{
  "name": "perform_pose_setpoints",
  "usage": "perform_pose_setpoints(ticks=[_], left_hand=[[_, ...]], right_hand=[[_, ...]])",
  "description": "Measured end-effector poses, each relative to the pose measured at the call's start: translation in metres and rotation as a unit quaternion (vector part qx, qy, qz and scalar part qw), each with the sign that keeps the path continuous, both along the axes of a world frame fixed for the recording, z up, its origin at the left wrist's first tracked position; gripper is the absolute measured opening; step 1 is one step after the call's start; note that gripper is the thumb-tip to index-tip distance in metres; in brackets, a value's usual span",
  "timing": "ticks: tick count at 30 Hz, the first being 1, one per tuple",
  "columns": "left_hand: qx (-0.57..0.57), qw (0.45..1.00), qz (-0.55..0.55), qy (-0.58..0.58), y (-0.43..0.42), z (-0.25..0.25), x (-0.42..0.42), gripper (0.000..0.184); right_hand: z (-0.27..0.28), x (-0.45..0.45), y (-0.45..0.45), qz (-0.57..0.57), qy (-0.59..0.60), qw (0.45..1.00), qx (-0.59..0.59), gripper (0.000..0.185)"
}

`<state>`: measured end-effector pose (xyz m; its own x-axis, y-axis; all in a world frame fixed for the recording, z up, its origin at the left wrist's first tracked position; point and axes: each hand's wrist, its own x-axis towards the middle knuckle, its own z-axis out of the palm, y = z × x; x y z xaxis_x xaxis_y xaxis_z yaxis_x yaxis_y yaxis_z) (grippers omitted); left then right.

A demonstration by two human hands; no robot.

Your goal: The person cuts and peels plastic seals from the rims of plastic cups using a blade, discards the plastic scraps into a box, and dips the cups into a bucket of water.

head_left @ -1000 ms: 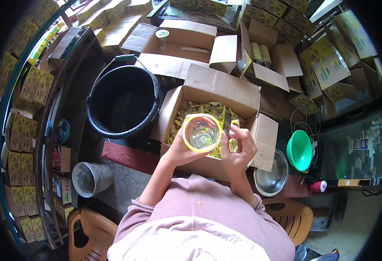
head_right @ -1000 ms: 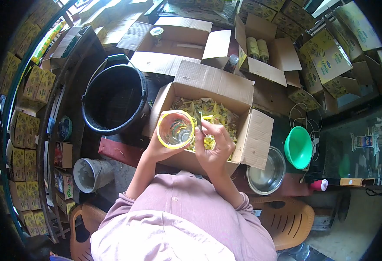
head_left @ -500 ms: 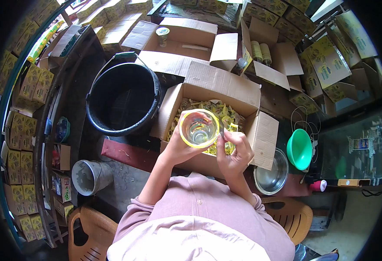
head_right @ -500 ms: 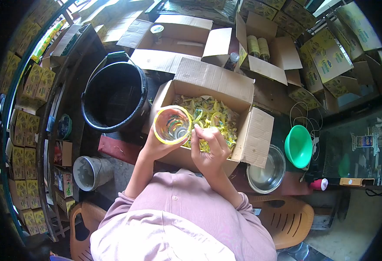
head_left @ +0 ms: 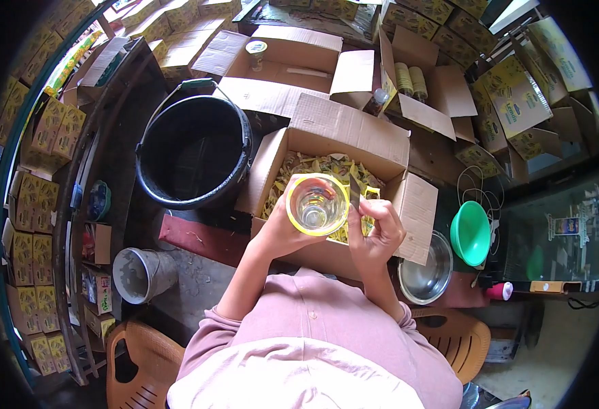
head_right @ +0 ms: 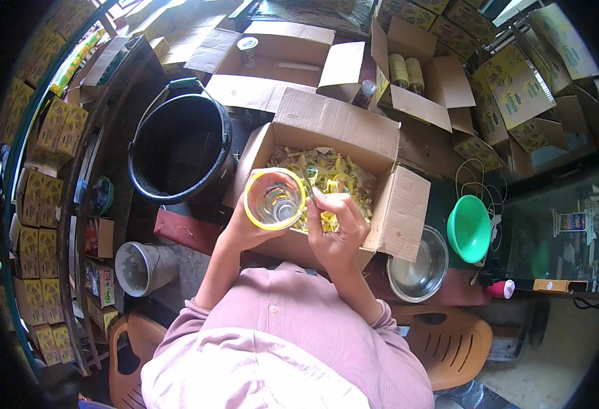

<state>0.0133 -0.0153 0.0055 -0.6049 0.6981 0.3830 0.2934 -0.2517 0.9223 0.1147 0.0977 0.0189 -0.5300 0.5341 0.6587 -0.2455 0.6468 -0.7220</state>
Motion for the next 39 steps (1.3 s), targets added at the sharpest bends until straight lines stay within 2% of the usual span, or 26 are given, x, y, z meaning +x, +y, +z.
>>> perform_pose_setpoints(ticks=[2,5,8,14,17,21,24,27,31,34,39], left_hand=[[0.008,1.0,-0.003,-0.018,0.0,0.001,0.0,0.057],[-0.015,0.999,-0.005,0.046,-0.001,0.0,0.0,0.057],[-0.015,0.999,-0.039,0.035,-0.002,0.001,0.002,0.056],[0.006,0.998,-0.041,0.037,-0.003,0.002,-0.001,0.059],[-0.004,0.997,-0.055,0.056,-0.004,0.0,-0.003,0.061],[-0.004,0.996,-0.076,0.044,-0.003,-0.007,-0.002,0.065],[-0.028,0.993,-0.003,0.111,-0.002,-0.005,-0.001,0.07],[0.009,0.991,0.029,0.13,0.004,-0.009,0.0,0.07],[0.112,0.989,-0.056,-0.082,0.009,-0.02,-0.001,0.07],[0.061,0.998,-0.02,-0.007,0.006,-0.012,-0.004,0.071],[0.092,0.995,0.035,-0.024,0.013,-0.014,0.008,0.069]], right_hand=[[0.001,0.002,0.0,0.003,-0.003,1.0,0.018,0.017],[0.001,0.001,-0.002,-0.009,-0.007,0.999,0.03,0.016],[0.0,-0.004,0.001,-0.021,0.004,0.999,0.032,0.018],[-0.001,-0.001,0.004,0.014,0.01,1.0,-0.01,0.019],[-0.002,-0.002,0.003,0.008,0.006,1.0,0.013,0.018],[-0.003,-0.004,0.005,0.023,-0.002,0.999,-0.033,0.018],[-0.004,-0.004,0.006,0.031,-0.005,0.998,-0.046,0.018],[-0.004,-0.003,0.002,0.032,-0.022,0.999,-0.03,0.017],[-0.003,-0.004,0.001,0.0,-0.01,1.0,-0.007,0.019],[-0.001,-0.004,-0.001,-0.017,-0.011,1.0,-0.002,0.019],[0.003,-0.006,-0.005,-0.023,0.002,0.998,0.055,0.017]])
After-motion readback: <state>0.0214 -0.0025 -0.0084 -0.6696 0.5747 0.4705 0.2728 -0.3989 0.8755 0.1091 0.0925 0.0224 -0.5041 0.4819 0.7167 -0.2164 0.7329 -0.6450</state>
